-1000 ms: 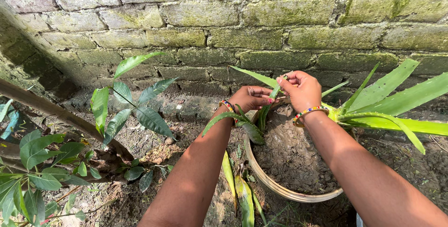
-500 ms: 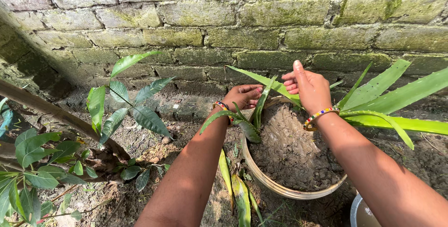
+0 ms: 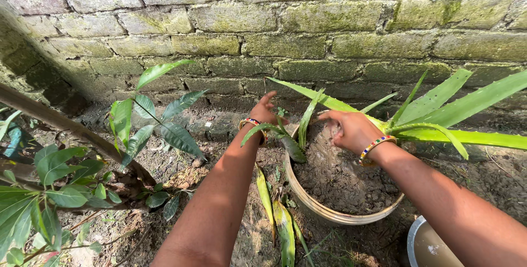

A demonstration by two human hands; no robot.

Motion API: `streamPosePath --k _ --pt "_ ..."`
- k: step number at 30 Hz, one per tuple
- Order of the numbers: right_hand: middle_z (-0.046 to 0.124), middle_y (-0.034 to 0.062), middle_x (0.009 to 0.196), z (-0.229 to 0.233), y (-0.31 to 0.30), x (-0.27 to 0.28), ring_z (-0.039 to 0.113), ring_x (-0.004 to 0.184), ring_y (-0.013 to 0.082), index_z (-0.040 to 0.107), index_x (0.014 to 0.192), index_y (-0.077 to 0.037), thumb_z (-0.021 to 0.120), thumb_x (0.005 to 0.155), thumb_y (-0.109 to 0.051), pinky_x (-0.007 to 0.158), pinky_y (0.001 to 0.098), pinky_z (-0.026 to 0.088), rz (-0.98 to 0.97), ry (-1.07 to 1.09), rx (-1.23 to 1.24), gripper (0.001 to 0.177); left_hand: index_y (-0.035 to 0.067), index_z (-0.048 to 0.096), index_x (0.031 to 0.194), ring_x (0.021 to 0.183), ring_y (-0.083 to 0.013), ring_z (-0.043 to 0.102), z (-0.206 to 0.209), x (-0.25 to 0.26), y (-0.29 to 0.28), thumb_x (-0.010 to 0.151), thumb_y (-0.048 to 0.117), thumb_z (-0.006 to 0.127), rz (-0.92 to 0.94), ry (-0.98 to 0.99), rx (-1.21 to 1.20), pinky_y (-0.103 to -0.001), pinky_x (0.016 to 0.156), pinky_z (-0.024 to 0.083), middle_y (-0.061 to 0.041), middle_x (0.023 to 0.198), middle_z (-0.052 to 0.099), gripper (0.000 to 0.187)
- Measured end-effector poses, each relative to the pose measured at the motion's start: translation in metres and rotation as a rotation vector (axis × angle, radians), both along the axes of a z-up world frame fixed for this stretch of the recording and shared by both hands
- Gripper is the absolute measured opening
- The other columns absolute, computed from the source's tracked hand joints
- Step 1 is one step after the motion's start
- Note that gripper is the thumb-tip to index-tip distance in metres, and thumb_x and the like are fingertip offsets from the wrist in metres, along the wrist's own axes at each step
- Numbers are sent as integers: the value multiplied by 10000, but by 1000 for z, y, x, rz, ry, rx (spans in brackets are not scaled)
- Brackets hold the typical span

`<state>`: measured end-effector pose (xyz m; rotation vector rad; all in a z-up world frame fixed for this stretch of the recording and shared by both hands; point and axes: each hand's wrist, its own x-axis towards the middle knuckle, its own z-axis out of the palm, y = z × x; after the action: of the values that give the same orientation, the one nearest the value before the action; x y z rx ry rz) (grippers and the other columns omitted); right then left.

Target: The person plants an aloe vera shoot into a container of soil by hand, firming the soil around the base and washing their hands in a bowl of water.

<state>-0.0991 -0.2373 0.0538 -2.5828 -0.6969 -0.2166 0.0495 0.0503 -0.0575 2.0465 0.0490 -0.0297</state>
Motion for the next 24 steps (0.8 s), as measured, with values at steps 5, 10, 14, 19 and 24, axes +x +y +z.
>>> streamPosePath --k 5,10,14,19,24 --pt "758 148 932 21 7 -21 701 775 288 792 971 -131 786 761 -397 708 371 544 151 -377 18 339 212 791 1079 996 -144 785 30 -22 10 739 118 859 58 60 161 -334 907 607 -46 1069 838 359" --pt "800 66 833 27 26 -41 758 751 217 812 968 -154 766 891 -429 754 348 572 -189 235 -86 290 140 716 1197 928 -239 746 50 -49 14 670 111 926 -121 155 87 -372 756 645 -73 1096 753 568" --pt "816 36 929 1 38 -46 783 849 158 792 1033 -158 812 814 -366 819 321 591 -56 311 127 303 93 723 1181 889 -254 752 58 -66 19 791 141 861 -530 236 305 -368 744 632 -100 1039 778 416" --pt "810 52 935 -27 57 -41 776 840 153 773 1019 -116 854 774 -338 806 314 593 -39 348 206 340 35 734 1101 894 -167 791 42 -90 19 737 49 875 -755 283 4 -323 769 673 -100 1050 802 390" --pt "805 77 852 -18 70 -47 776 746 187 796 939 -72 839 796 -289 725 334 592 -100 292 264 263 40 781 1056 847 -170 784 55 -110 12 830 93 823 -534 131 267 -323 726 648 -87 963 811 236"
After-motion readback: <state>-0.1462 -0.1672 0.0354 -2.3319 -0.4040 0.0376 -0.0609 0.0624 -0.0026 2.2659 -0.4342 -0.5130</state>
